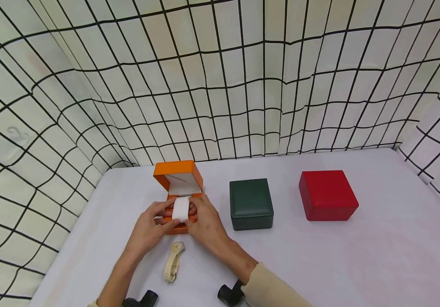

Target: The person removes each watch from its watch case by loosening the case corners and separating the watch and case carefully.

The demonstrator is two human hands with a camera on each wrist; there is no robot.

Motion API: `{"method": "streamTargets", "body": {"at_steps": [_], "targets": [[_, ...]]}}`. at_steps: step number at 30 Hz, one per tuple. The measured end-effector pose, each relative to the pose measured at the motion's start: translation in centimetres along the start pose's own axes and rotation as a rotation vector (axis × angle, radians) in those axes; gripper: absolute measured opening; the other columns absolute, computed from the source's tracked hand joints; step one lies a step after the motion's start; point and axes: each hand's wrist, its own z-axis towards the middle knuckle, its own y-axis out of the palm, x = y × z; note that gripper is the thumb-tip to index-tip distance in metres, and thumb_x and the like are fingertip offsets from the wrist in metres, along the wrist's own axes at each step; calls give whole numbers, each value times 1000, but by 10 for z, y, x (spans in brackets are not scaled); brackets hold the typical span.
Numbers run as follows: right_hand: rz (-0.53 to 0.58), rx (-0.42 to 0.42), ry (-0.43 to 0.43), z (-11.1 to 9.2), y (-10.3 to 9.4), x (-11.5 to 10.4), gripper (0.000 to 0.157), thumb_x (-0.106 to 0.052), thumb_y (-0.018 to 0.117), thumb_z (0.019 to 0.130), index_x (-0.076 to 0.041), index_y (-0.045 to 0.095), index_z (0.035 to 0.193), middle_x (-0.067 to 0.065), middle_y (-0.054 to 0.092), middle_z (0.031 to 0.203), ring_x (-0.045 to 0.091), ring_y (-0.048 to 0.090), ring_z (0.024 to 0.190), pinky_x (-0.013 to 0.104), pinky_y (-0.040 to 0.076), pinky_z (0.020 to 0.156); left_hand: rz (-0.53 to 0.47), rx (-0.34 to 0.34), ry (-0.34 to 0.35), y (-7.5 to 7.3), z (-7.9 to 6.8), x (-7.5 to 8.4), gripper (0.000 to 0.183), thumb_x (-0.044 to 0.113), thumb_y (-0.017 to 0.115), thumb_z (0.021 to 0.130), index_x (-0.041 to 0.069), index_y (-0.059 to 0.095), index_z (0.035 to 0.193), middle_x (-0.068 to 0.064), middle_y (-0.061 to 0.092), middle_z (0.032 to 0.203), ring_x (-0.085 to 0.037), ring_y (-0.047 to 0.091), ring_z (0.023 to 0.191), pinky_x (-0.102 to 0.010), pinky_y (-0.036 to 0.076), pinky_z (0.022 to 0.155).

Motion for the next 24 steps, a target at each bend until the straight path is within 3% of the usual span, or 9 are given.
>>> {"method": "streamTargets", "body": {"at_steps": [12, 24], "targets": [[-40, -28, 20, 2, -2, -3, 53, 1, 80, 86, 9, 61, 134, 11, 57, 107, 13, 53, 87, 18, 50, 74, -2, -1, 11, 1, 2, 0, 63, 8, 83, 87, 9, 61, 146, -10, 62, 121, -20, 61, 107, -9, 51, 83], [-40, -71, -11, 2, -7, -2, 49, 3, 74, 90, 10, 60, 137, 11, 54, 105, 13, 51, 86, 17, 47, 71, 36, -15, 4, -1, 4, 2, 62, 7, 84, 86, 9, 62, 145, -11, 58, 110, -19, 58, 99, -16, 54, 83]]}}
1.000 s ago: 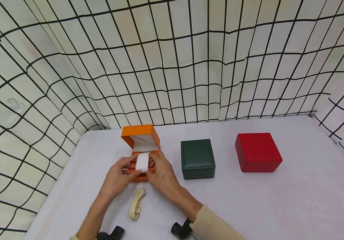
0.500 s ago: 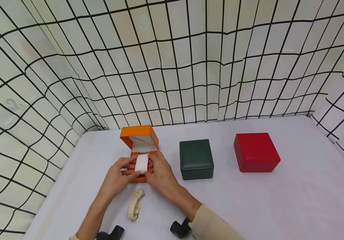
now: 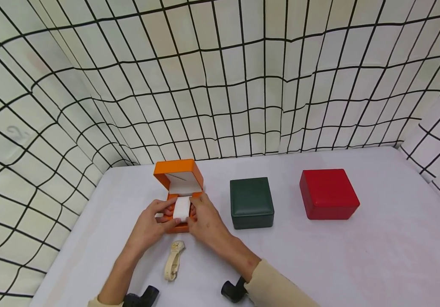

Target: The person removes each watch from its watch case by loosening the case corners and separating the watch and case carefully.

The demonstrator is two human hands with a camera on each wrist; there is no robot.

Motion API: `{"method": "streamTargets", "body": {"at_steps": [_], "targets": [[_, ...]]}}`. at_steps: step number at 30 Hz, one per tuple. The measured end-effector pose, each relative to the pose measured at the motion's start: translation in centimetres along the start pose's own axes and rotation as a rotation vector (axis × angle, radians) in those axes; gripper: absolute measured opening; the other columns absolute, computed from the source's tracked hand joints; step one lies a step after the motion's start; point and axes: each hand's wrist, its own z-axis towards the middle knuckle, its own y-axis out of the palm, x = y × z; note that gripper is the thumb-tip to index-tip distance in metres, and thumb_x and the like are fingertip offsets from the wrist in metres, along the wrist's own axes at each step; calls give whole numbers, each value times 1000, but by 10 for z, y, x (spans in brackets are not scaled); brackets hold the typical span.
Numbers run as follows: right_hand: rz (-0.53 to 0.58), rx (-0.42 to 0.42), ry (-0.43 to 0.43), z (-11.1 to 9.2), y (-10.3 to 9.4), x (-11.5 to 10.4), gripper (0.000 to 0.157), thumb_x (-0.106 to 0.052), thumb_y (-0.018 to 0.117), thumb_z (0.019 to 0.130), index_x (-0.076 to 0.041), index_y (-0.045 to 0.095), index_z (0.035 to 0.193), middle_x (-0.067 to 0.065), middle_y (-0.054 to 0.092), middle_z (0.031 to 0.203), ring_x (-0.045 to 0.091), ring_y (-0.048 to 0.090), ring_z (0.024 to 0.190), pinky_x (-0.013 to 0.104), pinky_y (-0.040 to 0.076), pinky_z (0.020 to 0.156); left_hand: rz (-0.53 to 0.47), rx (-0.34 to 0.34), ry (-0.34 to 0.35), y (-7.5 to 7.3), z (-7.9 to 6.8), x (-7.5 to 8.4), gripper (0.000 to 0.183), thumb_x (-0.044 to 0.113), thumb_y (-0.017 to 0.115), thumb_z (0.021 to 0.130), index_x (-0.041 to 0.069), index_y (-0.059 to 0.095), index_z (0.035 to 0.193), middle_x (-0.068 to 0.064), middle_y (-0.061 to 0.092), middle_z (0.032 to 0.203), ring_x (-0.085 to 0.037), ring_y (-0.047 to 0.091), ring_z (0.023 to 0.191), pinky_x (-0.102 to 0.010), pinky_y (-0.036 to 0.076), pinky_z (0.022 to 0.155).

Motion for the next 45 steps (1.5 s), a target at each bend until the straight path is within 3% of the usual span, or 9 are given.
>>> {"method": "streamTargets", "body": {"at_steps": [5, 9, 16, 20, 23, 29, 37, 45], "targets": [[24, -18, -3, -3, -6, -1, 44, 2, 71, 93, 7, 62, 135, 11, 57, 107, 14, 55, 88, 17, 52, 74, 1, -8, -9, -1, -1, 3, 62, 6, 83, 87, 6, 61, 145, -11, 57, 110, -20, 58, 98, -26, 58, 88], [39, -20, 6, -8, -13, -3, 39, -1, 70, 95, 4, 63, 133, 12, 58, 112, 15, 59, 93, 21, 55, 80, 7, -3, -10, -1, 0, 4, 59, 8, 80, 90, 6, 60, 145, -11, 59, 109, -21, 59, 100, -28, 59, 90], [65, 18, -15, -14, -31, -9, 39, -3, 69, 97, 3, 62, 135, 16, 58, 124, 24, 64, 103, 36, 62, 89, 10, 58, -24, 1, -2, 10, 44, 13, 75, 95, 8, 66, 138, -10, 63, 109, -24, 62, 107, -35, 59, 95], [46, 61, -25, -15, -43, -12, 39, -3, 72, 96, 0, 63, 134, 16, 59, 125, 29, 66, 108, 39, 63, 89, 20, 99, -27, 4, -4, 16, 38, 14, 73, 97, 10, 69, 134, -11, 63, 111, -25, 62, 107, -31, 57, 87], [34, 90, -27, -16, -50, -14, 40, -3, 74, 94, -1, 65, 133, 15, 60, 125, 29, 67, 106, 37, 63, 88, 8, 126, -10, 7, -6, 22, 35, 13, 73, 97, 10, 70, 132, -12, 64, 113, -25, 60, 105, -29, 53, 84], [-7, 137, -47, -19, -61, -12, 35, -4, 76, 93, -5, 68, 127, 10, 61, 123, 24, 67, 105, 38, 64, 87, -33, 174, 33, 13, -8, 35, 30, 13, 72, 98, 13, 72, 128, -10, 66, 117, -26, 62, 110, -32, 52, 90], [-58, 185, -79, -23, -77, -7, 32, -6, 77, 92, -9, 70, 124, 8, 63, 123, 22, 67, 106, 39, 64, 85, -93, 169, 98, 24, -11, 48, 28, 8, 71, 97, 9, 73, 125, -11, 68, 119, -28, 63, 112, -26, 55, 86], [-73, 226, -113, -27, -92, 1, 30, -6, 76, 93, -10, 71, 123, 7, 65, 121, 22, 65, 106, 40, 63, 85, -146, 158, 129, 37, -10, 55, 28, 6, 72, 96, 9, 73, 124, -9, 68, 120, -27, 65, 114, -37, 60, 91]]}}
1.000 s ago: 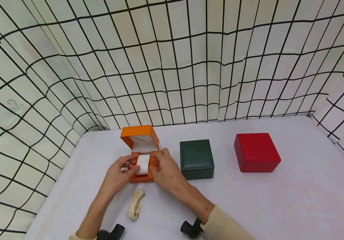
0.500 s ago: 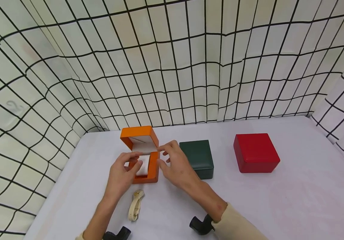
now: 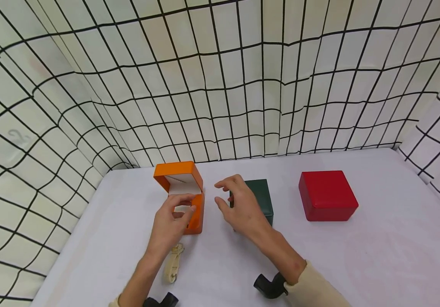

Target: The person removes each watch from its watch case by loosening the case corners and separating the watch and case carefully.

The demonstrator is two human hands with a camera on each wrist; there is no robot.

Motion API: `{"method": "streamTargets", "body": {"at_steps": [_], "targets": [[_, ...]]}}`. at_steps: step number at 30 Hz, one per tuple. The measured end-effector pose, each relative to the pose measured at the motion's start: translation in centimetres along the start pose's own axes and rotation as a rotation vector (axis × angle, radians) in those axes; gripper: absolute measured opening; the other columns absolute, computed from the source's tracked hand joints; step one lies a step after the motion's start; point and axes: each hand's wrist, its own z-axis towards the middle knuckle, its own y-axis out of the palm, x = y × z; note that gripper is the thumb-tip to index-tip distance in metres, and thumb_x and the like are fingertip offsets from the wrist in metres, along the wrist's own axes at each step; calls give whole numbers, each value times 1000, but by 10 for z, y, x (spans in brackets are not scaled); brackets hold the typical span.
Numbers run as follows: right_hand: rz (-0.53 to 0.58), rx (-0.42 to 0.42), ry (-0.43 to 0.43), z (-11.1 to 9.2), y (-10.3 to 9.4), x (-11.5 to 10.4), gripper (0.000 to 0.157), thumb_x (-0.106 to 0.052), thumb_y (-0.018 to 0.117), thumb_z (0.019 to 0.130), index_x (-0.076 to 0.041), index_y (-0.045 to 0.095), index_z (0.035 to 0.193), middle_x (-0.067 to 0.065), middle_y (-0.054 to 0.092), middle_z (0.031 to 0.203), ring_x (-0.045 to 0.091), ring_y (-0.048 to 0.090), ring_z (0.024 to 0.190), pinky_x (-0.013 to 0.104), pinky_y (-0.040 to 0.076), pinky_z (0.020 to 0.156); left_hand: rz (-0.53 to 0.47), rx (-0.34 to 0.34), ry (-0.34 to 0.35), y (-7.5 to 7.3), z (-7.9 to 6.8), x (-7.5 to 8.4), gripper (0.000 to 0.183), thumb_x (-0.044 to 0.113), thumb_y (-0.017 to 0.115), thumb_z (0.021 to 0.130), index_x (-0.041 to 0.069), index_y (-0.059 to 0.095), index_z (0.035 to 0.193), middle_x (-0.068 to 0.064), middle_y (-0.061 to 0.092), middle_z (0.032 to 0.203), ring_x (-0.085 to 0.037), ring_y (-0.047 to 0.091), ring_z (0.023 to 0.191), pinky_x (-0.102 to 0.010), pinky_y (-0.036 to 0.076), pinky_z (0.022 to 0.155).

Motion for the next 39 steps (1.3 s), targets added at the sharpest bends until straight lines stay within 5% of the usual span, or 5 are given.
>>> {"method": "streamTargets", "body": {"at_steps": [7, 13, 21, 32, 39], "targets": [[-25, 24, 6, -1, -12, 3, 31, -8, 77, 93, -11, 71, 123, 6, 65, 122, 26, 67, 107, 39, 63, 87, -29, -2, 11, 9, -1, 4, 29, 7, 72, 96, 12, 74, 125, -6, 68, 122, -25, 65, 114, -42, 62, 94], [-43, 37, 25, -3, -26, 9, 34, -9, 78, 92, -10, 70, 125, 8, 64, 125, 26, 69, 104, 44, 63, 88, -47, -30, 0, 14, -4, 10, 28, 10, 72, 97, 15, 73, 125, -8, 67, 122, -26, 68, 99, -27, 63, 77], [-57, 61, 33, -6, -39, 21, 33, -9, 79, 91, -11, 71, 123, 8, 65, 123, 26, 67, 110, 48, 62, 92, -25, -55, 18, 23, -8, 17, 28, 11, 72, 97, 14, 72, 125, -4, 68, 127, -28, 67, 117, -29, 61, 90], [-80, 82, 39, -10, -55, 39, 32, -7, 80, 90, -9, 71, 121, 9, 64, 125, 28, 64, 114, 52, 60, 93, -74, -129, 5, 38, -10, 17, 32, 10, 70, 98, 10, 68, 130, -13, 66, 132, -29, 70, 103, -33, 63, 89], [-125, 74, 49, -16, -62, 48, 34, -11, 82, 88, -8, 72, 120, 11, 63, 128, 29, 61, 119, 56, 60, 94, -90, -160, -15, 43, -14, 17, 35, 11, 70, 99, 11, 65, 134, -9, 64, 135, -28, 67, 120, -35, 62, 95]]}}
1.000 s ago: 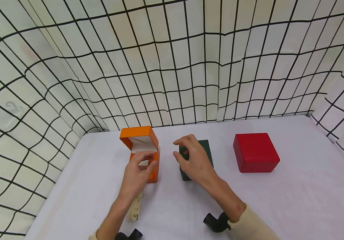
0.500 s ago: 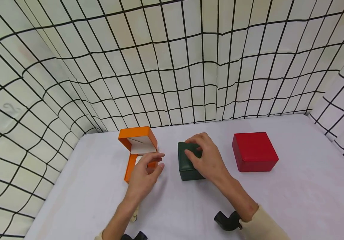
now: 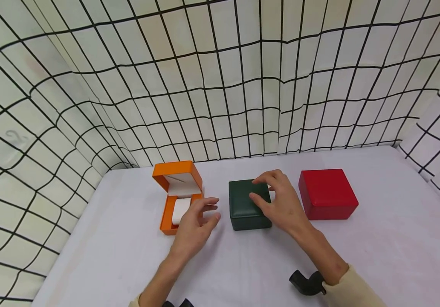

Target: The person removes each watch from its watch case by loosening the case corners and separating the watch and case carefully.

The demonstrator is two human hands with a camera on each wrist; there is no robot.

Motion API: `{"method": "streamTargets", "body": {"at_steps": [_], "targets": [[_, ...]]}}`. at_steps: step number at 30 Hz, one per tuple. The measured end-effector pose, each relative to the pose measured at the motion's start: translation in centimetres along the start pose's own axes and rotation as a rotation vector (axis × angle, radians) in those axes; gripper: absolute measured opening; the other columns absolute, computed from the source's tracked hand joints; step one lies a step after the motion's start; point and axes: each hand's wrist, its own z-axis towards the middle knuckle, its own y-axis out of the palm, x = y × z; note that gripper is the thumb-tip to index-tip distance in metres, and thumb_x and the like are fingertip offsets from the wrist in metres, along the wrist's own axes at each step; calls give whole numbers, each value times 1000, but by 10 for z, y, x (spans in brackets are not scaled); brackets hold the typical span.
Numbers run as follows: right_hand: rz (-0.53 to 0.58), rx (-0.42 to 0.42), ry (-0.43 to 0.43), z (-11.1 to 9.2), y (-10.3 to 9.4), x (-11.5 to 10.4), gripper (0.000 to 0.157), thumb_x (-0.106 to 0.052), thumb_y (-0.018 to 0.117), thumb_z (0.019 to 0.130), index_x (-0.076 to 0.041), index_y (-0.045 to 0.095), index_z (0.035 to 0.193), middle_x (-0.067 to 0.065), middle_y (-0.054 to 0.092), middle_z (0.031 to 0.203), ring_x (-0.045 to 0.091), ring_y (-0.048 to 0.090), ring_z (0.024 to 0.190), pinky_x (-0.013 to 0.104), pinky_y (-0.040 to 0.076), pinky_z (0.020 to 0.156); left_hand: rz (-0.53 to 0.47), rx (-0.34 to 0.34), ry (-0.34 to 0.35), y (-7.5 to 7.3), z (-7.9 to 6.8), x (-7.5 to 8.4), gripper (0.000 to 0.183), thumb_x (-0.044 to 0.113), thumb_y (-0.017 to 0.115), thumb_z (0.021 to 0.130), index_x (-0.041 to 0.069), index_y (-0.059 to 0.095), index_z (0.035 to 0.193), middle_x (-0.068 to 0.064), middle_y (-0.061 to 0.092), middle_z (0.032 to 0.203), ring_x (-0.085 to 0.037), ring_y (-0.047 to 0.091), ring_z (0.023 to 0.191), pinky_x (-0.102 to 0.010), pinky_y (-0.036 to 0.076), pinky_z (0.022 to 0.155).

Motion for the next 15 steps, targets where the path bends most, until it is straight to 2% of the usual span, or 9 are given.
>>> {"method": "streamTargets", "body": {"at_steps": [6, 11, 15], "targets": [[-23, -24, 2, -2, -2, 8, 41, -18, 85, 86, -8, 70, 124, 12, 60, 133, 30, 57, 124, 56, 59, 96, 16, -24, -9, 7, 1, -2, 44, 13, 71, 98, 10, 61, 141, -11, 62, 141, -28, 64, 127, -36, 61, 97], [-7, -86, 32, -3, -1, 13, 53, -25, 85, 85, -8, 65, 132, 15, 53, 143, 34, 51, 133, 58, 57, 100, -25, -48, -31, 12, 2, -3, 51, 12, 72, 97, 9, 56, 146, -13, 58, 146, -31, 62, 131, -35, 61, 97], [7, -141, 61, -3, 0, 16, 62, -29, 85, 85, -9, 60, 138, 19, 45, 153, 38, 44, 141, 61, 53, 106, -53, -55, -46, 16, 2, -2, 55, 12, 73, 96, 9, 54, 148, -14, 56, 147, -33, 61, 132, -41, 60, 101]]}}
